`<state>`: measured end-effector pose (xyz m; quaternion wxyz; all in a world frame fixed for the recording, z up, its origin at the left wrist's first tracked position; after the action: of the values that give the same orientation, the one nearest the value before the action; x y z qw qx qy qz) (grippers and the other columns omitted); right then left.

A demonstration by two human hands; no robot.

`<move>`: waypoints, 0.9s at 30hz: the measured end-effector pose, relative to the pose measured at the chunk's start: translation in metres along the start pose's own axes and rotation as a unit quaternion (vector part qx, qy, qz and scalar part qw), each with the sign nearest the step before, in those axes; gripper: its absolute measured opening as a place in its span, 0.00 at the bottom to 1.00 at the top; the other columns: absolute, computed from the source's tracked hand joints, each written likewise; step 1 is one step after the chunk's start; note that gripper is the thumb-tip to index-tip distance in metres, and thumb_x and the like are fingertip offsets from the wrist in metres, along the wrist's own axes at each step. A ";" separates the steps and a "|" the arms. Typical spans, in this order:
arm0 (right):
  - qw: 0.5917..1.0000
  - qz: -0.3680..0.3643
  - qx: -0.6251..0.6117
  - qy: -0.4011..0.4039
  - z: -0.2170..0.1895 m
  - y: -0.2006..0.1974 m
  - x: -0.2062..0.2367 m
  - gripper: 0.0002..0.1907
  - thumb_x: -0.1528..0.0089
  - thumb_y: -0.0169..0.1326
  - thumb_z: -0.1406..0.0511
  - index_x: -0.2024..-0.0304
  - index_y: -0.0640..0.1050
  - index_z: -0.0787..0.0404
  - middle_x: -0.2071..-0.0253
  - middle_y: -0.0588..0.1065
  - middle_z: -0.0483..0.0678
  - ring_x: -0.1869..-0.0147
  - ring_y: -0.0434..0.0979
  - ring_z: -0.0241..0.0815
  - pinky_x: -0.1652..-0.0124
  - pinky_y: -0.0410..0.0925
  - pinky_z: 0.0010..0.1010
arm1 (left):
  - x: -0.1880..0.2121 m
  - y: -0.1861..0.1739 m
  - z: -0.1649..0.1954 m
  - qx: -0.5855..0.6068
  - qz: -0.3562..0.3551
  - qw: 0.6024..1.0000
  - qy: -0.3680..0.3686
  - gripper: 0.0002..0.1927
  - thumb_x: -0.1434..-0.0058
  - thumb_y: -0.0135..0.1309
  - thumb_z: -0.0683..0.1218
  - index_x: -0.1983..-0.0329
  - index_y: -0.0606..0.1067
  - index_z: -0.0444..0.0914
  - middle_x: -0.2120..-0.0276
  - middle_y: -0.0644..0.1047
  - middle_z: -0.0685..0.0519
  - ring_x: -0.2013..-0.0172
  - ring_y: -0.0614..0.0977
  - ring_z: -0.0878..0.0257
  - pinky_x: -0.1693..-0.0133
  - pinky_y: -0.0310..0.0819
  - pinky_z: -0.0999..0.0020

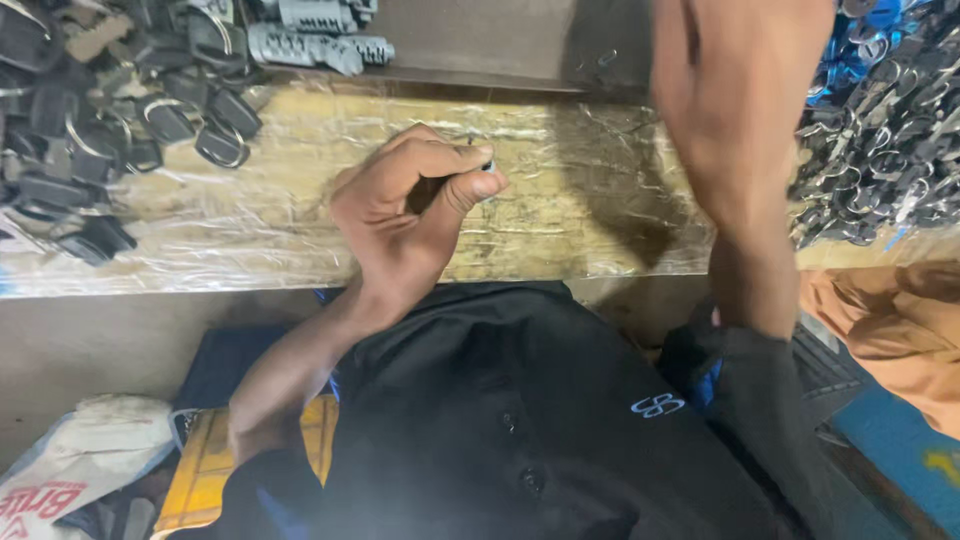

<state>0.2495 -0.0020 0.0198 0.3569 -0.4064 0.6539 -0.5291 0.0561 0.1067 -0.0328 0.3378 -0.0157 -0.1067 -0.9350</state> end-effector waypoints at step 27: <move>0.932 0.248 -0.244 -0.099 -0.073 0.016 0.181 0.14 0.39 0.65 0.75 0.54 0.78 0.79 0.67 0.76 0.51 0.69 0.77 0.41 0.71 0.71 0.33 | 0.039 0.078 0.001 -0.011 -0.303 0.903 -0.305 0.06 0.36 0.60 0.36 0.56 0.82 0.30 0.68 0.81 0.51 0.67 0.81 0.67 0.63 0.75 0.75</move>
<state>0.1063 -0.1355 0.0108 0.4293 -0.3565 0.8041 -0.2051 0.0753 0.0236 -0.0132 -0.0115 -0.2705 -0.1939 -0.9429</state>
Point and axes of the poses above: each hand's wrist, its own x-axis away from the middle knuckle, its own y-axis out of the palm, z = x × y, the point moved 6 cm from there along -x, towards the middle knuckle
